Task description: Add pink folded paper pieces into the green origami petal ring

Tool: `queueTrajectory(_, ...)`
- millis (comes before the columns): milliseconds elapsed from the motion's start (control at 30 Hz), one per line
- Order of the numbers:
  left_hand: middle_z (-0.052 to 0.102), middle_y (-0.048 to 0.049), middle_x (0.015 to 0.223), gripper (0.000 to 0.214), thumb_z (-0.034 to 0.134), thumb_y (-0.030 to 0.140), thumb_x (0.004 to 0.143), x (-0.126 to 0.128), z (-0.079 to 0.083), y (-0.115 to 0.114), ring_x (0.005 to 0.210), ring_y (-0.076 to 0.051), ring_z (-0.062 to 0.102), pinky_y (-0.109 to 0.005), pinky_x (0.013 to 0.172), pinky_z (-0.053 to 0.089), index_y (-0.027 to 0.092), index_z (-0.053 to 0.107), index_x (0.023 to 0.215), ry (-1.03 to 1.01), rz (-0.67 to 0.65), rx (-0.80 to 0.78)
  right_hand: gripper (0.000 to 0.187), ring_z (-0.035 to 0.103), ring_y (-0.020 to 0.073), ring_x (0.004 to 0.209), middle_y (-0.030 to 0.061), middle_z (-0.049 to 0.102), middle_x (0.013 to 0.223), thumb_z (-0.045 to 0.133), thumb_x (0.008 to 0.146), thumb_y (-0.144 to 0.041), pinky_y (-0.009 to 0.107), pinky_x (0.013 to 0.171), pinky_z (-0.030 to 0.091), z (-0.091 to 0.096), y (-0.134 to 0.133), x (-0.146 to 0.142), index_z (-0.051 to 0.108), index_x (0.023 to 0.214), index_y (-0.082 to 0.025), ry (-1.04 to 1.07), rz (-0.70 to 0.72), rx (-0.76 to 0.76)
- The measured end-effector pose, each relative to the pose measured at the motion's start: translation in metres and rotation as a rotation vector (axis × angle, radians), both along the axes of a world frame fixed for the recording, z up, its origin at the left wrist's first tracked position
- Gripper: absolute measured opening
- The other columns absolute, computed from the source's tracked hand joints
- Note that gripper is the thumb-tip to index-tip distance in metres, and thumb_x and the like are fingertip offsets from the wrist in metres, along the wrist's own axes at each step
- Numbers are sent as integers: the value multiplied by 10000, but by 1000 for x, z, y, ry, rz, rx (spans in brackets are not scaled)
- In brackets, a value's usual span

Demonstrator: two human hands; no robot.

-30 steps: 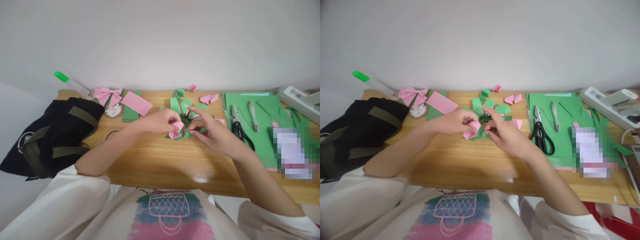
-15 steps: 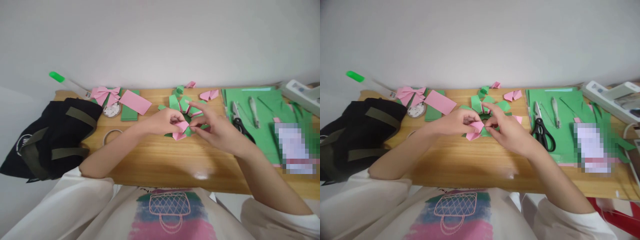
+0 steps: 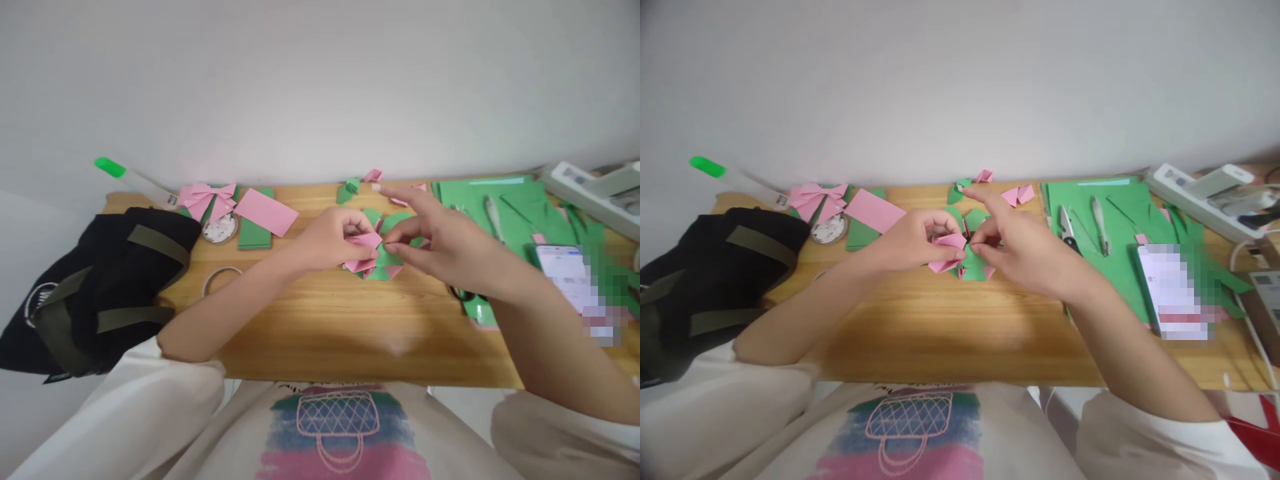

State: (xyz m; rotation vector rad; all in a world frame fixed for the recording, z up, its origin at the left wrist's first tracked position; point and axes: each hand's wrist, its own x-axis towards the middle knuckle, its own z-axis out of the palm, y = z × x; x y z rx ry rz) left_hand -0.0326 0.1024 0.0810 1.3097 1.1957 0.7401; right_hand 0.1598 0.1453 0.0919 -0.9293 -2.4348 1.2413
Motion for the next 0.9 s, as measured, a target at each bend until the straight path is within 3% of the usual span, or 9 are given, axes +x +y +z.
queueTrajectory(100, 613, 6, 605, 106, 681, 75, 680, 2, 4, 3, 530, -97, 574, -207, 471, 412, 136, 597, 696, 40, 47, -15, 674, 660, 157, 540, -31, 717, 712, 569, 837, -281, 257, 435, 477, 9, 6, 1, 285, 1448, -263, 10, -51, -106)
queueTrajectory(167, 597, 11, 573, 79, 673, 91, 695, 2, 6, 5, 499, -98, 569, -202, 445, 405, 135, 611, 716, 40, 40, -40, 643, 650, 156, 529, -9, 728, 764, 596, 816, -313, 266, 421, 476, 16, 8, 3, 345, 1405, -249, 47, -110, -106)
queueTrajectory(267, 618, -4, 586, 60, 640, 76, 701, 3, 8, 10, 513, -110, 602, -205, 455, 440, 129, 612, 699, -8, 8, -76, 359, 700, 194, 794, 39, 736, 924, 624, 810, -360, 343, 683, 570, 30, 7, 10, 579, 1145, -240, 130, -266, 109)
queueTrajectory(367, 631, -7, 614, 53, 632, 79, 703, 3, 9, 14, 526, -98, 602, -206, 482, 470, 123, 610, 682, -63, -7, -91, 179, 673, 216, 957, 30, 718, 1012, 622, 828, -413, 382, 844, 534, 40, 1, 20, 670, 902, -257, 140, -362, 269)
queueTrajectory(567, 620, 7, 621, 49, 657, 94, 682, 5, 14, 18, 559, -90, 592, -196, 495, 448, 121, 618, 692, -102, 22, -57, 106, 639, 234, 1076, 34, 665, 1178, 631, 821, -365, 411, 858, 522, 35, -10, 31, 702, 855, -295, 78, -256, 433)
queueTrajectory(700, 602, 25, 589, 66, 619, 63, 660, 7, 21, 17, 507, -70, 550, -185, 454, 412, 127, 610, 667, -114, 27, -28, 158, 582, 265, 1185, 46, 655, 1189, 586, 845, -375, 375, 739, 545, 33, -10, 28, 711, 799, -291, 52, -187, 400)
queueTrajectory(900, 600, 33, 557, 85, 577, 57, 669, 6, 28, 17, 455, -73, 546, -198, 438, 419, 138, 604, 663, -86, 43, -47, 225, 545, 296, 1242, 76, 677, 1046, 547, 855, -312, 474, 913, 497, 36, -4, 15, 704, 700, -265, -14, -133, 411)
